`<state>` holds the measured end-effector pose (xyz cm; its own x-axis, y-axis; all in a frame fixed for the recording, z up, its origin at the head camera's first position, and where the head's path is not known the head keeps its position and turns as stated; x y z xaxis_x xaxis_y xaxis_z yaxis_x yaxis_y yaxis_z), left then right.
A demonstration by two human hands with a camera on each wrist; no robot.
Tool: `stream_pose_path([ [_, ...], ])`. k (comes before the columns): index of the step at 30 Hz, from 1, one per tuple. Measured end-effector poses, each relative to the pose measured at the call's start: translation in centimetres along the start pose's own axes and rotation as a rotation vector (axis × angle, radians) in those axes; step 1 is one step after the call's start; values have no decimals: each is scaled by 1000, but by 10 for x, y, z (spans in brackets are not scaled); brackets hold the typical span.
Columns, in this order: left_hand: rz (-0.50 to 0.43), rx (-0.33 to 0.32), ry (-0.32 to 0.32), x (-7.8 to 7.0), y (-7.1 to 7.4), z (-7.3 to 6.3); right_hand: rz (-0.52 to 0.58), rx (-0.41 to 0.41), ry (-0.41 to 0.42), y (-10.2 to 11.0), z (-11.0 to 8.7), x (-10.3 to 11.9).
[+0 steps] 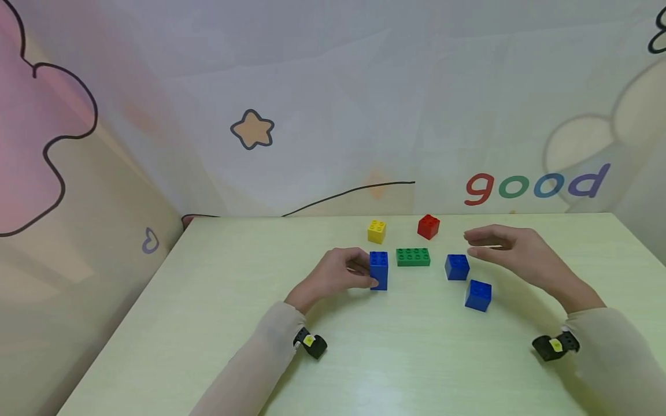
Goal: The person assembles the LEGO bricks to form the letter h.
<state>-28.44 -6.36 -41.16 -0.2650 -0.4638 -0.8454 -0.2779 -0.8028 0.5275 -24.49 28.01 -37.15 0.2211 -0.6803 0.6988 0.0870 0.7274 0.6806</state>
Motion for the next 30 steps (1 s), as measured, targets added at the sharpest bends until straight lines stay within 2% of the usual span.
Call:
stream_pose_path([
  [8,4,-1,-8,-1,1,1,-23,32,-30,14,-1,-11],
  [15,-6,10,-26,-3,-3,3,-58,23,-38,28,-7,-13],
  [30,-8,-1,-2,0,-1,0,-9,121,2,18,-25,-17],
])
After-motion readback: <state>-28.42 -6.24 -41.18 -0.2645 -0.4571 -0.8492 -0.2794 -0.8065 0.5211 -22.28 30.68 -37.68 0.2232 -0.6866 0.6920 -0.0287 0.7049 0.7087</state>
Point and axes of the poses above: each hand's wrist, its own z-axis towards the middle knuckle, its own y-axis out of the back of the hand, x = y × z, the point moved 4 cm from there along z, towards the middle knuckle, and after that the axes turned 11 degrees about -x, right-handed, at the moved point
